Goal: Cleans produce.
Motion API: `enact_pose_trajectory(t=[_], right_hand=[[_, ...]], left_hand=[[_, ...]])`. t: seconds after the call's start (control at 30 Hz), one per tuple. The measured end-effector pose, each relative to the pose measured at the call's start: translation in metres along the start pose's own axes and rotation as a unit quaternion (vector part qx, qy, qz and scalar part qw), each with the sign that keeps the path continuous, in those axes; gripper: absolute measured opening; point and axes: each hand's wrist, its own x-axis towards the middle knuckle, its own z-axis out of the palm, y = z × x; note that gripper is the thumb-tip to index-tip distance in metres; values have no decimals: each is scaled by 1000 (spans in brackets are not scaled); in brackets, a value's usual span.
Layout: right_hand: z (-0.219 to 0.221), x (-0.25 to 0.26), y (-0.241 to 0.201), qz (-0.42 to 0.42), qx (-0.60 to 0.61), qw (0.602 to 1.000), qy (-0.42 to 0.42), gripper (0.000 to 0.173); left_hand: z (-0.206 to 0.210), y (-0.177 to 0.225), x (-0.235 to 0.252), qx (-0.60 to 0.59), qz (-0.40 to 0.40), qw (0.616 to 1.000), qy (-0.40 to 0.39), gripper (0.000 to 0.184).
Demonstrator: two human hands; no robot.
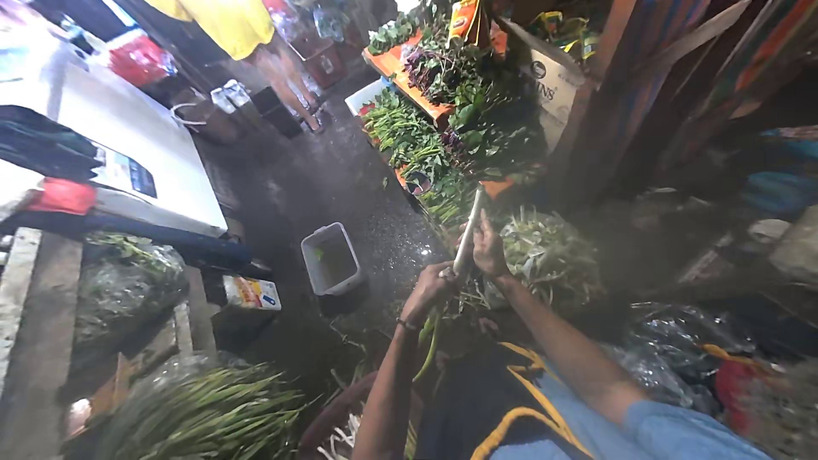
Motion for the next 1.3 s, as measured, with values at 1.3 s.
enact_pose_trajectory(t=[1.3], right_hand=[[-75, 16, -17, 85, 240, 961, -111, 40]], left_hand=[[-61, -32, -23, -179, 10, 965, -190, 30]])
